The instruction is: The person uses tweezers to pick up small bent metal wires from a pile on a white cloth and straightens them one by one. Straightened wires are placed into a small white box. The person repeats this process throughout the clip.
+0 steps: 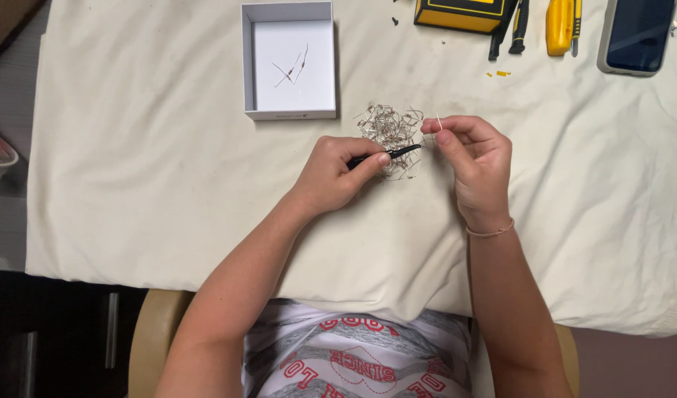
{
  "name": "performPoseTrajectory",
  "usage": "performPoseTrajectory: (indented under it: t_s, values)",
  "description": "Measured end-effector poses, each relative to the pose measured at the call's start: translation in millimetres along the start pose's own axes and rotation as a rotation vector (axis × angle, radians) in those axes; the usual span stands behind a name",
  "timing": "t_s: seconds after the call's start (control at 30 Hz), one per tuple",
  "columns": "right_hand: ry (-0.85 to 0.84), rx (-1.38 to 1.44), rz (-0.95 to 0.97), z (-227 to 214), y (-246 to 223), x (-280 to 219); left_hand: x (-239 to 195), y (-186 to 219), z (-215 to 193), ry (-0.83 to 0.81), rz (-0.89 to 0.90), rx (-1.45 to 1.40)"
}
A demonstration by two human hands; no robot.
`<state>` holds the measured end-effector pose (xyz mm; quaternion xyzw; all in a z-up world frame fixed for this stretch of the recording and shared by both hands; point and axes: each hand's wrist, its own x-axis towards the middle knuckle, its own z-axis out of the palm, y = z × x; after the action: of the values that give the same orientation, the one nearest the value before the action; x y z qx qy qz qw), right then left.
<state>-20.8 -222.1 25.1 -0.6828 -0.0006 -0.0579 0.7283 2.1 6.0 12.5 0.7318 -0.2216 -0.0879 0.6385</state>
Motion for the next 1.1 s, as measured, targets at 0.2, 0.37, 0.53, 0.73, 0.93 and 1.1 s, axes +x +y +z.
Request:
performPoseTrajectory:
  t_s: [0.2, 0.37, 0.53, 0.73, 0.93, 1.1]
  values:
    - [0.015, 0.056, 0.064, -1, 2, 0, 0, -3, -2, 0.047, -0.007, 0.006]
    - [0.065, 0.068, 0.064, -1, 8, 2, -1, 0, -3, 0.097, 0.007, 0.147]
    - [0.179, 0.069, 0.032, -29, 4, 10, 15, 16, 10, 0.152, -0.029, 0.262]
    - [0.409, -0.17, -0.125, -98, 17, 19, 94, 27, 70, 0.041, -0.186, 0.358]
    - [0.626, -0.301, -0.304, -112, 38, 24, 215, -2, 142, 0.097, -0.186, 0.42]
    - [0.634, -0.418, -0.257, -103, 24, 20, 275, -14, 169, 0.176, -0.325, 0.563]
